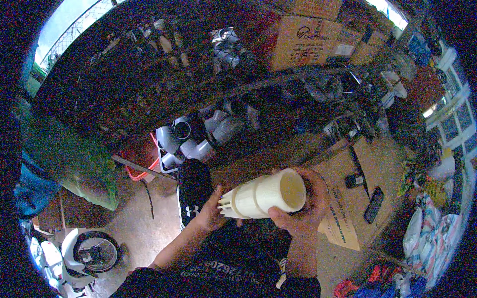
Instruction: Disassembling and inspecting a white plastic water or sediment filter housing.
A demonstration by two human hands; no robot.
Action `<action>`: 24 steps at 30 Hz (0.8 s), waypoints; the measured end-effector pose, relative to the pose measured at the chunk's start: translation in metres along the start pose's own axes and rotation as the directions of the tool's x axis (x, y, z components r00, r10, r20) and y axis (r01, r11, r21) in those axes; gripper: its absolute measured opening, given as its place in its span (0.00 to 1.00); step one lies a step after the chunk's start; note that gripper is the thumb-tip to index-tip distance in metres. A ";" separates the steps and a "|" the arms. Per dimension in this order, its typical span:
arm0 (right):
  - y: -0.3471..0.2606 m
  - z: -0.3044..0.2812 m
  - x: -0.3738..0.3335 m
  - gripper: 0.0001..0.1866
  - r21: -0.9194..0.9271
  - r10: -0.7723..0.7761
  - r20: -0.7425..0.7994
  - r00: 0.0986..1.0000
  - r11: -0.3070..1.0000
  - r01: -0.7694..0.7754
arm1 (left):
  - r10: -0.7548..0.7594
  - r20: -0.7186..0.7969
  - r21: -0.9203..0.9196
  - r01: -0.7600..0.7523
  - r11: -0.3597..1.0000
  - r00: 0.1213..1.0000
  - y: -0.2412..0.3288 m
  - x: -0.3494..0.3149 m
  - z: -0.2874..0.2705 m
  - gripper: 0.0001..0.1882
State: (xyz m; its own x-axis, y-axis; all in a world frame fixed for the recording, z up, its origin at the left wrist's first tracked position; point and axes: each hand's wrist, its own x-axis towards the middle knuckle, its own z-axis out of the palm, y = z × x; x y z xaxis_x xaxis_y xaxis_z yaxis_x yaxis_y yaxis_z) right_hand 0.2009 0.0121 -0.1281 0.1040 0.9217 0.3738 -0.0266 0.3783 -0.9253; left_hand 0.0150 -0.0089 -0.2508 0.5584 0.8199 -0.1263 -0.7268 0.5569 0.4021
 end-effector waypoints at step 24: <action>0.005 0.006 -0.005 0.37 -0.166 -0.096 0.051 0.994 0.981 0.104 | -0.053 -0.175 -0.315 -0.005 0.949 0.983 -0.013 0.002 0.007 0.36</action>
State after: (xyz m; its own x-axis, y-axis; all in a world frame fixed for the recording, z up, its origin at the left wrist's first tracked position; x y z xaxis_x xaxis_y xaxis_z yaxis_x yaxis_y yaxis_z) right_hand 0.1939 0.0101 -0.1345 0.0552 0.8841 0.4641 0.1498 0.4522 -0.8793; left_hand 0.0285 -0.0157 -0.2504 0.5172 0.8001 -0.3040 -0.8186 0.5661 0.0971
